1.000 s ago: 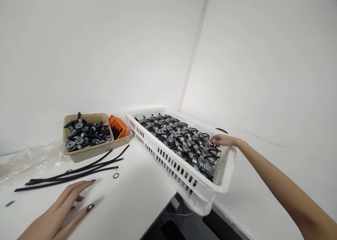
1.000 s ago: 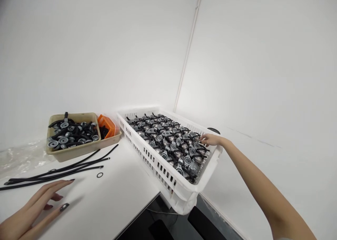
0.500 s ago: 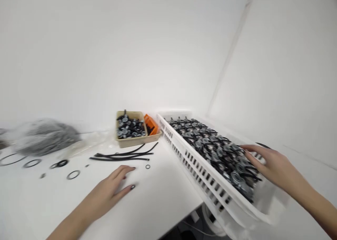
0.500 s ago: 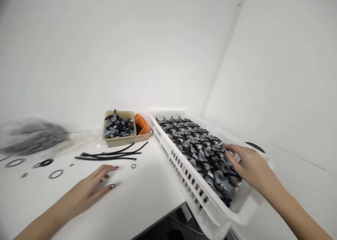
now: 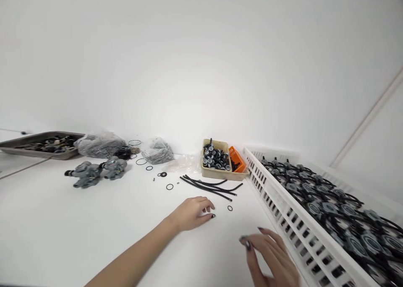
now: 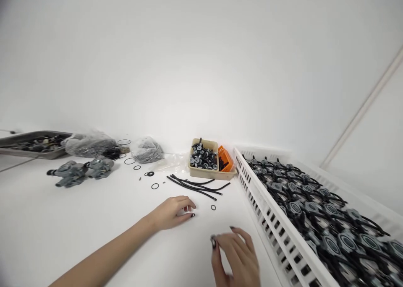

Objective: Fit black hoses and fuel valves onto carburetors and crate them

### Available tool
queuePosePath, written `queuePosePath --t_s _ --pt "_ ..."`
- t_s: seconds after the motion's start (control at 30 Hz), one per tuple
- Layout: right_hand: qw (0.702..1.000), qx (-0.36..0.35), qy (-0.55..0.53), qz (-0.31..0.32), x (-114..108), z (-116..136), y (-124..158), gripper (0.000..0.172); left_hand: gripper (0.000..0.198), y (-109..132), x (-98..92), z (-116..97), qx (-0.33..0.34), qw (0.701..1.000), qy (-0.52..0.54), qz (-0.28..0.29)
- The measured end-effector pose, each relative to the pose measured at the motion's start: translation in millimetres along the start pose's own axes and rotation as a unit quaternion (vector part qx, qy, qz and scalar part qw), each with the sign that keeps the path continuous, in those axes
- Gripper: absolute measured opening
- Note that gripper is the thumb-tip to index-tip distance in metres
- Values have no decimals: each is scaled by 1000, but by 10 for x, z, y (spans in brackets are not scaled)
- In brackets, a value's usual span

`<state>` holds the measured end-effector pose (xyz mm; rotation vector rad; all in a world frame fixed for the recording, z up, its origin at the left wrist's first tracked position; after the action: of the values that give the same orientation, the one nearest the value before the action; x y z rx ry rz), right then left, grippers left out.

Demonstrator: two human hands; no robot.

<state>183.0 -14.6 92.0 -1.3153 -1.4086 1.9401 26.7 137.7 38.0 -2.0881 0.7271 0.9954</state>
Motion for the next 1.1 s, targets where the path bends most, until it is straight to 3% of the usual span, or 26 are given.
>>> queuePosePath --t_s 0.1,0.23,0.37,0.57,0.73,0.83,0.97,1.03,1.1 --pt "999 28 -38 13 501 -95 -338 14 21 -4 -40 57 -1 1000 -13 -23" --pt "991 94 -63 71 1080 -345 -704 23 19 -1 -102 111 -14 999 -26 -42" --pt "981 123 -63 135 1515 -603 -758 27 18 6 -111 159 -27 998 -29 -46" --pt "978 141 -41 147 1765 -870 -416 31 20 -4 -195 254 -49 996 -58 -54" --pt "974 162 -52 150 1720 -894 -395 30 27 54 -635 415 -154 973 -124 -122" --pt "973 165 -54 154 1702 -897 -424 30 32 319 -1055 614 -278 928 -167 -186" --pt "974 165 -49 146 1708 -920 -430 30 43 1108 -1749 913 -464 792 -252 -306" --pt "976 160 -49 143 1721 -914 -433 29 55 1580 -2038 1072 -555 709 -293 -323" --pt "977 155 -51 141 1733 -896 -439 29 68 1944 -2221 1253 -604 669 -322 -289"
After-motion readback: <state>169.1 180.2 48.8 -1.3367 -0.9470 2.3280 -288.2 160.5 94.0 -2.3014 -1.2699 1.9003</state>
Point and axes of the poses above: each hand's wrist, its own y-axis away from the middle knuckle, its own x-axis out of the palm, z = x × y, the point moved 6 cm from there along -y, towards the middle knuckle, and after that the axes turned 1 degree about y, right-handed, at the moved point
